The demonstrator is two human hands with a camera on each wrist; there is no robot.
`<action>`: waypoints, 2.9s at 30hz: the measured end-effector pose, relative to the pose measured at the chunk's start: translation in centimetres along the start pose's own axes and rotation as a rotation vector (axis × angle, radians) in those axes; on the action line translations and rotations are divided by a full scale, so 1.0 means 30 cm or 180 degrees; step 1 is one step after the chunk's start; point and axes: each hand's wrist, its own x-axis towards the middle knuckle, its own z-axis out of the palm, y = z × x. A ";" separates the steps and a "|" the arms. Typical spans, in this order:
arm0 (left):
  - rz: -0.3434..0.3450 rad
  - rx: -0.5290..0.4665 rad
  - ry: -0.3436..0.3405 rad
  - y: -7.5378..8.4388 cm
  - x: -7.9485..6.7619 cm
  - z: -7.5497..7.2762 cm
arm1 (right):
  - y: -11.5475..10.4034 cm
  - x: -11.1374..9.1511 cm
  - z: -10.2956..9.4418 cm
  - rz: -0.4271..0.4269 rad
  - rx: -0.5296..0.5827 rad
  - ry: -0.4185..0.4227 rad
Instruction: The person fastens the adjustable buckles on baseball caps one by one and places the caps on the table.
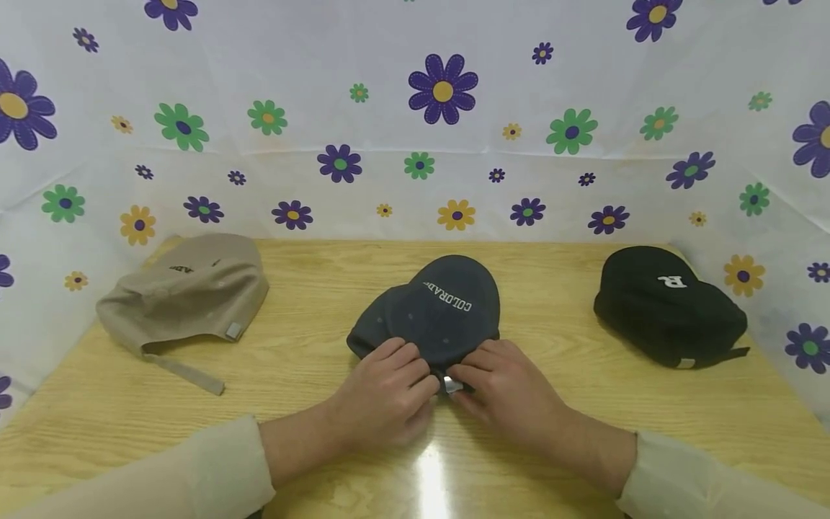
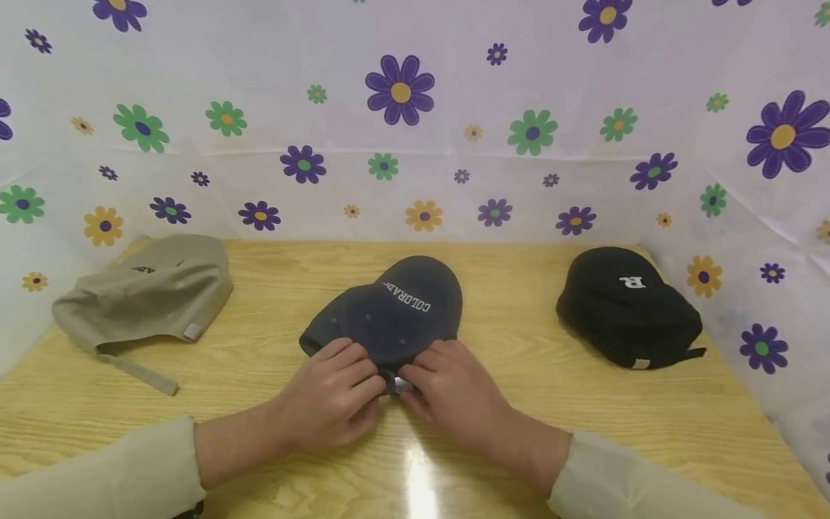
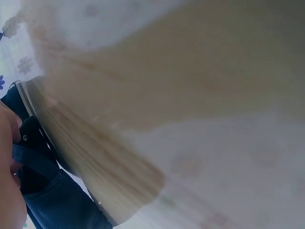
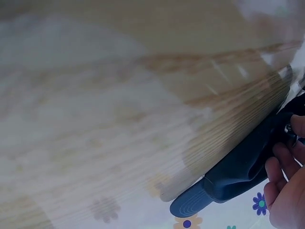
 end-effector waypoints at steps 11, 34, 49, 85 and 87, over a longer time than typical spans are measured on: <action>-0.0047 -0.0244 -0.0033 0.003 -0.003 -0.002 | -0.001 -0.002 0.005 -0.0029 0.0060 0.0056; 0.0013 -0.0213 -0.0038 0.003 0.002 0.003 | -0.007 0.002 0.008 -0.0038 0.0109 0.0038; -0.0088 0.0148 -0.0059 0.001 -0.001 -0.002 | -0.011 0.005 -0.009 0.0202 0.0153 -0.0190; 0.0152 0.0046 -0.0052 -0.012 -0.006 -0.002 | 0.003 0.004 0.003 -0.0022 0.0218 -0.0005; 0.0156 0.0042 -0.0035 -0.011 -0.006 -0.001 | 0.003 0.004 0.005 -0.0031 0.0222 0.0012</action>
